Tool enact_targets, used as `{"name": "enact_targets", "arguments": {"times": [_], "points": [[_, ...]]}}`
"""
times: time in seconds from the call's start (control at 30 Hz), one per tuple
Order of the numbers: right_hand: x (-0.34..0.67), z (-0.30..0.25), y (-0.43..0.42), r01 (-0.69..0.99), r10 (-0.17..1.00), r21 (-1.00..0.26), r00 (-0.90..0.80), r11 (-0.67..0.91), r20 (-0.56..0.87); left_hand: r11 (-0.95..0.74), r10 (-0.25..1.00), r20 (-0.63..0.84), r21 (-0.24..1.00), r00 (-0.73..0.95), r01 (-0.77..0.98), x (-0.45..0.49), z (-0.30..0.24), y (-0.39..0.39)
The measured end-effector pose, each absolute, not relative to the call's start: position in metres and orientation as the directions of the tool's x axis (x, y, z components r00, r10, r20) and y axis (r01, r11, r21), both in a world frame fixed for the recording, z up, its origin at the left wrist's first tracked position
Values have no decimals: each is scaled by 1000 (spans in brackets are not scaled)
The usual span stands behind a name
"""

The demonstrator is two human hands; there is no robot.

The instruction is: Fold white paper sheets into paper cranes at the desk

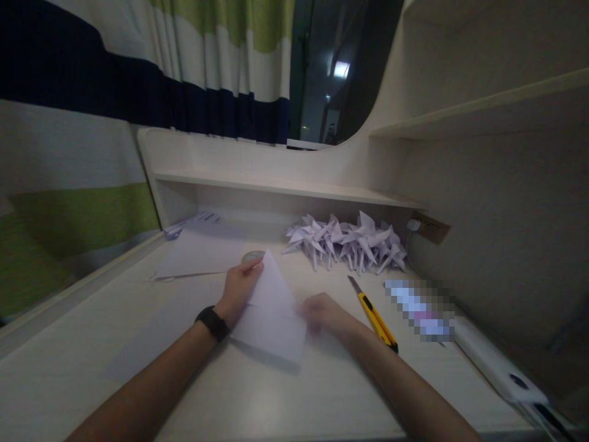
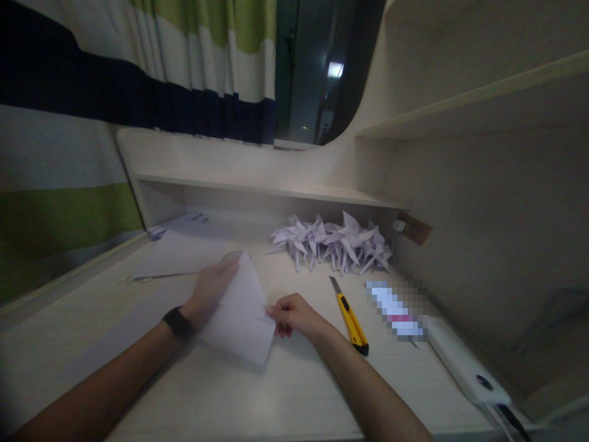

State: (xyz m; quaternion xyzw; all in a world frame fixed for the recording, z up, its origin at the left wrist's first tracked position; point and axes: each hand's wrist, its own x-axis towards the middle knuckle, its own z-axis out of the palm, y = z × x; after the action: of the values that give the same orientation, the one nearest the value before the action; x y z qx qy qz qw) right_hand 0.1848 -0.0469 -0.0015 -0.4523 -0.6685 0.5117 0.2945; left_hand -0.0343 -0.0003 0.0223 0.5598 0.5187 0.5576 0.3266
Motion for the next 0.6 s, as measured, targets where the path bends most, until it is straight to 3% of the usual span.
{"name": "enact_targets", "arguments": {"times": [0.13, 0.6], "points": [[183, -6, -44, 270, 953, -955, -299, 126, 41, -273, 943, 302, 942, -138, 197, -27, 16, -2], [183, -6, -45, 225, 965, -972, -261, 62, 1, -249, 942, 285, 948, -178, 199, -26, 22, -7]]}}
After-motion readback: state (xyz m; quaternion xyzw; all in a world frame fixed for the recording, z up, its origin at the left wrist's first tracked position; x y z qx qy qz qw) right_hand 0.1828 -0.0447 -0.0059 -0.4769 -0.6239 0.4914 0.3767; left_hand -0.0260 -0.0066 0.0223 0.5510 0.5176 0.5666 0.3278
